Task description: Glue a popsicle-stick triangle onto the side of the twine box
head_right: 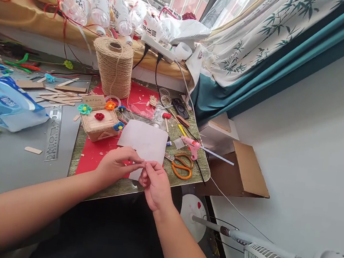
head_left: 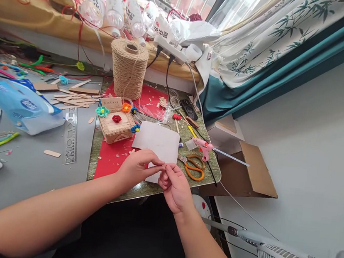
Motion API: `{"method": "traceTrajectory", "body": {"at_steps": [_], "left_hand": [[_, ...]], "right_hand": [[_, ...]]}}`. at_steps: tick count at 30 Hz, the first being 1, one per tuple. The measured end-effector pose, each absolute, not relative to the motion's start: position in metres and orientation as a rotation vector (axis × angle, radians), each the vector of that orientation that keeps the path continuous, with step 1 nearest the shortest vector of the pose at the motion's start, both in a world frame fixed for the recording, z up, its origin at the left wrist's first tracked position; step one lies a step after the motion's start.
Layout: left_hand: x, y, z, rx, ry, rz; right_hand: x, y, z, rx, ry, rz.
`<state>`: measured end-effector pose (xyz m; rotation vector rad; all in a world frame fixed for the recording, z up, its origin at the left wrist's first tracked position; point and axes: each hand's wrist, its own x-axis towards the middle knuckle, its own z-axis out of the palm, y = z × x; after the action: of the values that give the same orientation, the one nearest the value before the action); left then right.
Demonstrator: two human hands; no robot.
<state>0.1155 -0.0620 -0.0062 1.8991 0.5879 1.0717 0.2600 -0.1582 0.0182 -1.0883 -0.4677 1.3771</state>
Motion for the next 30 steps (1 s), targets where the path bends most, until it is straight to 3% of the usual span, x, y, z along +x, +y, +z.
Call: {"method": "traceTrajectory", "body": {"at_steps": [10,15,22,30], "left_hand": [[0.116,-0.066,-0.005,1.711,0.708,1.003],[0.118,-0.060,-0.002,1.608,0.731,0.844],[0.115,-0.043,-0.007,1.926,0.533,0.939],[0.114,-0.037,-0.021,2.634,0.490,0.698]], "right_hand": [[0.225,-0.163,0.013,-1.096,-0.364,1.063],[0.234,-0.161,0.009,-1.094,-0.353,1.133],[0.280,-0.158,0.013,-1.329,-0.627,1.295],[0.321,-0.139,0.016,-1.830,-1.585,0.600]]}}
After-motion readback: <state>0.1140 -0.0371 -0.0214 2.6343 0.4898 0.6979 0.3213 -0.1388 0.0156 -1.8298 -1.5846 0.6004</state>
